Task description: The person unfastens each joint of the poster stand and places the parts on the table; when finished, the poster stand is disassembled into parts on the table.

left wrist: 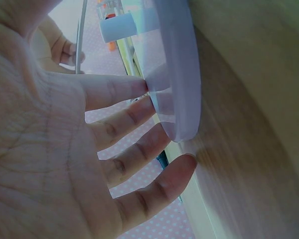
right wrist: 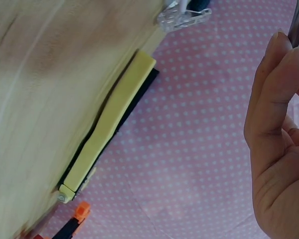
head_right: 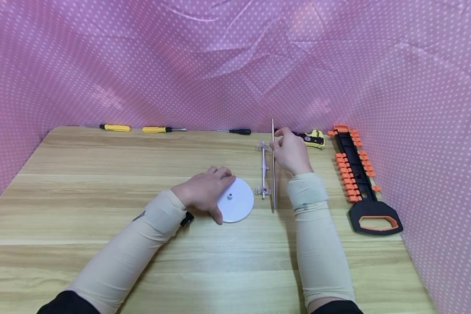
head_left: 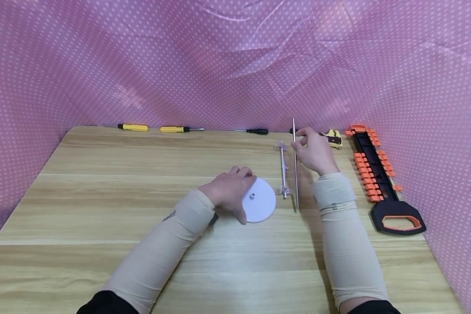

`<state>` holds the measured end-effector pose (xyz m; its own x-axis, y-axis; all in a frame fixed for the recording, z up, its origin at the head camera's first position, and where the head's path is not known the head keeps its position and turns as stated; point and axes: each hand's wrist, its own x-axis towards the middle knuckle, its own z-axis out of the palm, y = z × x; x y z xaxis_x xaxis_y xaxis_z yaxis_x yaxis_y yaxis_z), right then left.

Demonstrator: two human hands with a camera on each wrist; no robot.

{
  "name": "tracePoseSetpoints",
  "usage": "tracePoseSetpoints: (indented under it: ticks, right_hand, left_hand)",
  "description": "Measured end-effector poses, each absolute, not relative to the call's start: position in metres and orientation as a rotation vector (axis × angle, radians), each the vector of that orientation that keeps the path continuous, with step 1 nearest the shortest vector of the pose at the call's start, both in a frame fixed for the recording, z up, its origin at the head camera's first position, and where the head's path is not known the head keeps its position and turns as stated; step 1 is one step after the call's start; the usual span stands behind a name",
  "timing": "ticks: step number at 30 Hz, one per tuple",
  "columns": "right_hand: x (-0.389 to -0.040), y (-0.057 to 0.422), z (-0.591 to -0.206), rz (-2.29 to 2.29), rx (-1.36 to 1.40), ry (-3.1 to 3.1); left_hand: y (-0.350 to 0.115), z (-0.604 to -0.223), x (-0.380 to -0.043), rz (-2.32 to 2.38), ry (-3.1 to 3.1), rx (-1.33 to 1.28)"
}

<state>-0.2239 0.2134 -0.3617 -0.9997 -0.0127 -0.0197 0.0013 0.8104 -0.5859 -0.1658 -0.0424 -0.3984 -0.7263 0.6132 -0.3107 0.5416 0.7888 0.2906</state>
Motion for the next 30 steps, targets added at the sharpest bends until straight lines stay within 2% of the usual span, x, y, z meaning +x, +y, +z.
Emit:
tracePoseSetpoints:
  ticks: [20, 30]
  right_hand:
    - [-0.238, 0.226, -0.398, -0.82, 0.034, 2.922]
    - [-0.238, 0.225, -0.4, -0.736, 0.038, 2.876]
  left_hand:
    - [-0.042, -0.398, -0.166, 0.256, 2.581, 0.87]
    - [-0.043, -0.397, -0.166, 0.256, 2.58, 0.872]
